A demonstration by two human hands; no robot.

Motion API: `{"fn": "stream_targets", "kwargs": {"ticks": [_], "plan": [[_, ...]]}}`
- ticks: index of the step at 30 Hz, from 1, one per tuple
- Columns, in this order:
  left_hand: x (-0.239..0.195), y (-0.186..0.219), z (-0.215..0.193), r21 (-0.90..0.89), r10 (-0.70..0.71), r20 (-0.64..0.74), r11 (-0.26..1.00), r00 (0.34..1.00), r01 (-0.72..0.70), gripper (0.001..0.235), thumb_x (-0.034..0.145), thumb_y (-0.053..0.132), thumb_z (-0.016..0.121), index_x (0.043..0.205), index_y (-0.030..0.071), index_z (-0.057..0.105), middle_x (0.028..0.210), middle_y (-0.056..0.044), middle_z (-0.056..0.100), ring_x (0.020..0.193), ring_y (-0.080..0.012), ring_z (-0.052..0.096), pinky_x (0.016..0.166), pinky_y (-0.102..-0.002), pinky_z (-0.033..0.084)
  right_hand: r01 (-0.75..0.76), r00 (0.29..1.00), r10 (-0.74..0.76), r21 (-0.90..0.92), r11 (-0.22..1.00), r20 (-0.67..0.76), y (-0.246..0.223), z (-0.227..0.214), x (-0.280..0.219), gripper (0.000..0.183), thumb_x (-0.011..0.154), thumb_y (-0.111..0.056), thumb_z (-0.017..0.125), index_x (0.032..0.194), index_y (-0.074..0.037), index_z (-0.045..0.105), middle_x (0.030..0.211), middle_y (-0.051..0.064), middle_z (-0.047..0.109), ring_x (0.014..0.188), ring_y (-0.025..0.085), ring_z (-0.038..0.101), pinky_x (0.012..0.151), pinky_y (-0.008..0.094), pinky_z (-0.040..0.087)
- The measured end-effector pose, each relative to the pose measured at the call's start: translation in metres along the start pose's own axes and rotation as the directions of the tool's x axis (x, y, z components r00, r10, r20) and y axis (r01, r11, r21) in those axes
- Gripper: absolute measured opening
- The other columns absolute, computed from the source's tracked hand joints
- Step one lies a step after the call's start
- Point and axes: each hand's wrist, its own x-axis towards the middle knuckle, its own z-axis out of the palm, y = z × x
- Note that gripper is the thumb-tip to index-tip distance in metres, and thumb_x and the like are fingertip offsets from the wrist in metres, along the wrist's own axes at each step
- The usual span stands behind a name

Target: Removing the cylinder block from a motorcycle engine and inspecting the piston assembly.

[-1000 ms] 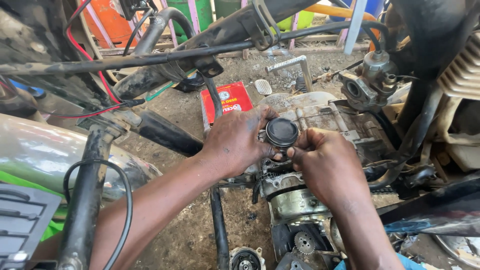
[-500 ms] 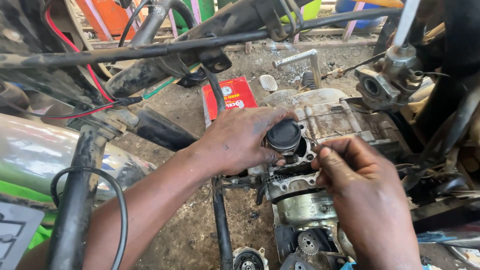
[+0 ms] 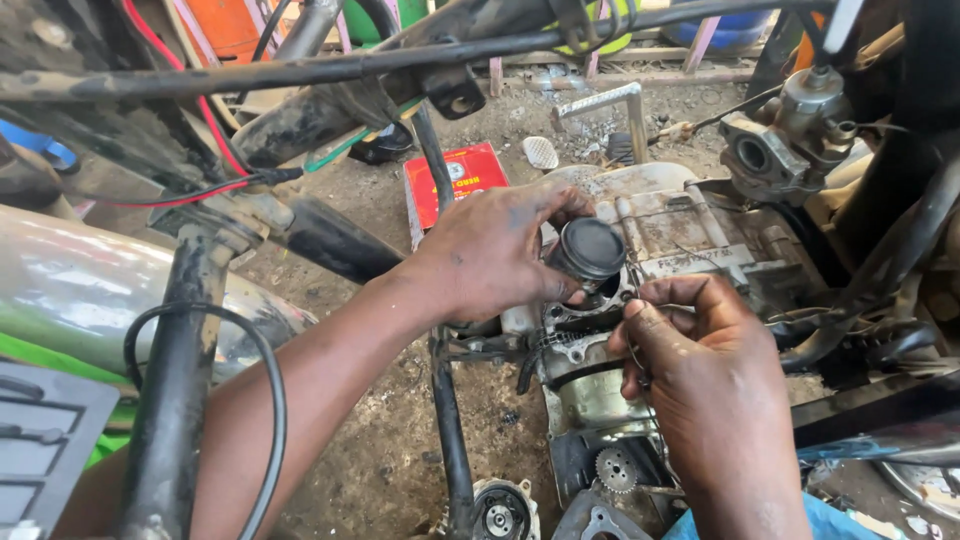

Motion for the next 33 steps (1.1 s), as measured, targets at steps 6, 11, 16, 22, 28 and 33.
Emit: {"fn": "stream_targets", "kwargs": {"ticks": [6,11,16,22,28,33], "plan": [[0.001,-0.014,0.007,0.057,0.085,-0.047,0.995,0.995,-0.082,0.073,0.070,0.056,0.086,0.134,0.030,0.063,0.130,-0.006,0.071,0.121,-0.0319,0.062,0.092,-0.052,0.048,-0.239,0.935,0.072,0.465,0.852,0.347,0.061,0.010,0.024,0.004,0.097,-0.001,0.065,0.096,-0.001,0.061,0.068,0.020,0.065,0.043,0.024,0.054,0.034,0.033,0.034],[0.004,-0.024,0.011,0.075,0.117,-0.094,0.991,0.989,-0.110,0.066,0.068,0.051,0.088,0.127,0.034,0.066,0.121,-0.004,0.075,0.111,-0.0323,0.067,0.082,-0.050,0.049,-0.403,0.900,0.198,0.571,0.715,0.388,0.064,0.027,0.028,0.011,0.099,-0.007,0.055,0.104,-0.002,0.064,0.076,0.016,0.064,0.045,0.017,0.051,0.032,0.026,0.034],[0.007,-0.023,0.012,0.071,0.141,-0.086,0.988,0.986,-0.135,0.060,0.069,0.043,0.087,0.125,0.034,0.067,0.118,-0.002,0.076,0.108,-0.0293,0.068,0.082,-0.048,0.049,-0.493,0.868,0.303,0.607,0.624,0.393,0.062,0.028,0.038,0.014,0.099,-0.014,0.056,0.102,-0.005,0.067,0.068,0.003,0.054,0.042,0.009,0.039,0.032,0.022,0.026],[0.012,-0.032,0.016,0.030,0.264,-0.078,0.965,0.961,-0.262,0.073,0.073,0.040,0.089,0.138,0.022,0.061,0.139,-0.002,0.067,0.126,-0.0263,0.061,0.100,-0.043,0.045,-0.567,0.815,0.301,0.570,0.595,0.495,0.055,0.024,0.040,0.013,0.101,-0.013,0.055,0.105,-0.007,0.065,0.070,-0.001,0.050,0.042,0.006,0.038,0.032,0.021,0.024],[0.012,-0.030,0.014,-0.091,0.231,-0.066,0.967,0.971,-0.237,0.061,0.075,0.034,0.084,0.133,0.026,0.065,0.122,0.005,0.077,0.111,-0.0148,0.070,0.088,-0.034,0.050,-0.525,0.848,0.283,0.631,0.571,0.448,0.053,0.038,0.035,0.014,0.104,-0.013,0.050,0.099,-0.007,0.062,0.066,0.002,0.049,0.042,0.011,0.037,0.037,0.025,0.024],[0.014,-0.033,0.015,0.016,0.289,-0.071,0.957,0.955,-0.289,0.063,0.077,0.043,0.081,0.135,0.028,0.062,0.130,0.001,0.072,0.117,-0.0261,0.067,0.087,-0.043,0.049,-0.305,0.948,0.259,0.755,0.581,0.184,0.047,0.057,0.020,0.011,0.099,-0.003,0.051,0.091,-0.002,0.057,0.064,0.006,0.045,0.040,0.014,0.033,0.034,0.028,0.023]]}}
